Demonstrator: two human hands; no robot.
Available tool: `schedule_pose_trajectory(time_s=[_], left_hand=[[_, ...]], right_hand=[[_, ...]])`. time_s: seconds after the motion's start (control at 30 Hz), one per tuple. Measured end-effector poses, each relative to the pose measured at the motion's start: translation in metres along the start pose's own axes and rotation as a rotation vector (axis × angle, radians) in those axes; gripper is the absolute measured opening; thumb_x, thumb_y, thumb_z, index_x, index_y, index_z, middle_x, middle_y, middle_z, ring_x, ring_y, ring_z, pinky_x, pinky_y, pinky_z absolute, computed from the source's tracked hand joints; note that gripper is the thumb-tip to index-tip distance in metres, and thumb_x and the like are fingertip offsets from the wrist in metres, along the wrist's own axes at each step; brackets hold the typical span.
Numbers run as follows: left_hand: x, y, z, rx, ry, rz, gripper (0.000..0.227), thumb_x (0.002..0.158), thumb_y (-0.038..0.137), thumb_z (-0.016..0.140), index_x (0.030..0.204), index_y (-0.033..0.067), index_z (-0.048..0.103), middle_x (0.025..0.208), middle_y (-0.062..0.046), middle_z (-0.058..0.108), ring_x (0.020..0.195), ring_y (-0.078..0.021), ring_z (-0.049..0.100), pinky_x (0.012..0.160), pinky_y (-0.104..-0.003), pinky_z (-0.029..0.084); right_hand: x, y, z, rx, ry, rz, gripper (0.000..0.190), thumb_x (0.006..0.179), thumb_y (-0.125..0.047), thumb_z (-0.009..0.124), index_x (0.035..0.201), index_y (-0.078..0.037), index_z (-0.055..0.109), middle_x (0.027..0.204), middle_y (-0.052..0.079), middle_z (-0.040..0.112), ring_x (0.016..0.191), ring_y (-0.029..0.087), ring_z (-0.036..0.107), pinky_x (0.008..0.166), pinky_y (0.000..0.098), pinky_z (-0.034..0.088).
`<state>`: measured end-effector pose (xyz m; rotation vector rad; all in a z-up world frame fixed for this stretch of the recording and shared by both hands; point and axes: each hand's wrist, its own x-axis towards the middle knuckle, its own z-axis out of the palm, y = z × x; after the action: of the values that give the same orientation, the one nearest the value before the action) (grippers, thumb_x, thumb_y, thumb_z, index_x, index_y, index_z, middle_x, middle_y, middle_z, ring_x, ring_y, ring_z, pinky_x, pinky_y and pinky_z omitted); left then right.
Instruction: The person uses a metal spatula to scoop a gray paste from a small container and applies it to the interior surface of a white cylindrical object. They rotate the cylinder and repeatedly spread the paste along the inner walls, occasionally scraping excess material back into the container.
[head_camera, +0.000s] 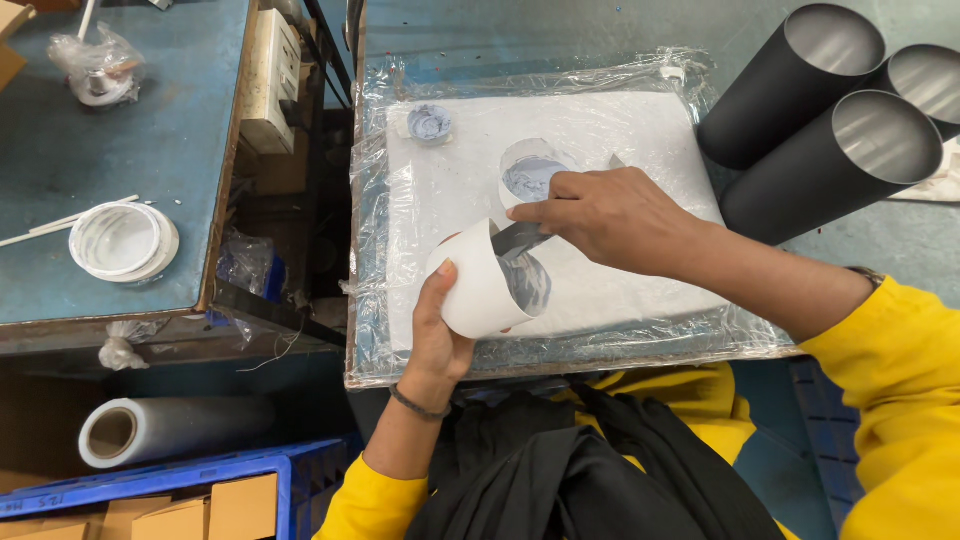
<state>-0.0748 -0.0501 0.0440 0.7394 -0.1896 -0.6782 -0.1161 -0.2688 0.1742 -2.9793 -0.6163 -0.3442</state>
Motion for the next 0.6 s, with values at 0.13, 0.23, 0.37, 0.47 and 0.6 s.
schedule_pose_trajectory(time_s=[0.13, 0.23, 0.37, 0.47, 0.6], left_hand=[[-0.001, -0.002, -0.001, -0.002, -0.021, 0.022, 0.075, 0.091, 0.048, 0.06, 0.15, 0.0057, 0.042, 0.129, -0.017, 0.062, 0.106, -0.0278, 0.069, 0.064, -0.04, 0.063], [-0.002, -0.003, -0.002, 0.026, -0.009, 0.096, 0.073, 0.091, 0.042, 0.064, 0.149, 0.0028, 0.042, 0.135, -0.017, 0.058, 0.122, -0.0267, 0.062, 0.092, -0.039, 0.058], [-0.006, -0.004, -0.001, 0.008, -0.021, 0.159, 0.073, 0.088, 0.039, 0.067, 0.146, 0.0019, 0.042, 0.133, -0.017, 0.055, 0.127, -0.0284, 0.056, 0.107, -0.042, 0.05], [-0.009, -0.004, 0.0, 0.059, -0.025, 0.191, 0.079, 0.085, 0.04, 0.068, 0.147, 0.0033, 0.038, 0.13, -0.018, 0.054, 0.125, -0.0294, 0.057, 0.103, -0.042, 0.052], [-0.012, -0.006, 0.002, 0.082, -0.027, 0.268, 0.085, 0.084, 0.044, 0.07, 0.15, 0.0035, 0.034, 0.132, -0.019, 0.051, 0.127, -0.0301, 0.055, 0.105, -0.043, 0.052]], right_hand=[[0.001, 0.004, 0.001, -0.021, -0.008, -0.09, 0.037, 0.088, -0.013, 0.07, 0.125, -0.017, 0.073, 0.078, 0.006, 0.062, 0.057, 0.022, 0.062, 0.047, 0.0375, 0.049], [0.001, 0.003, -0.001, -0.032, -0.072, -0.058, 0.045, 0.085, -0.002, 0.065, 0.126, -0.02, 0.073, 0.079, 0.006, 0.06, 0.058, 0.022, 0.062, 0.05, 0.0381, 0.051], [0.0, -0.002, -0.004, -0.029, -0.185, -0.002, 0.052, 0.083, 0.003, 0.063, 0.129, -0.02, 0.071, 0.08, 0.009, 0.057, 0.059, 0.024, 0.061, 0.053, 0.0395, 0.052], [0.0, -0.007, -0.007, -0.024, -0.225, 0.013, 0.052, 0.082, 0.002, 0.063, 0.129, -0.018, 0.07, 0.08, 0.01, 0.056, 0.061, 0.026, 0.061, 0.053, 0.0406, 0.052], [-0.001, -0.011, -0.011, -0.022, -0.215, 0.007, 0.051, 0.082, 0.001, 0.064, 0.13, -0.017, 0.068, 0.079, 0.009, 0.056, 0.062, 0.025, 0.061, 0.053, 0.0406, 0.052]])
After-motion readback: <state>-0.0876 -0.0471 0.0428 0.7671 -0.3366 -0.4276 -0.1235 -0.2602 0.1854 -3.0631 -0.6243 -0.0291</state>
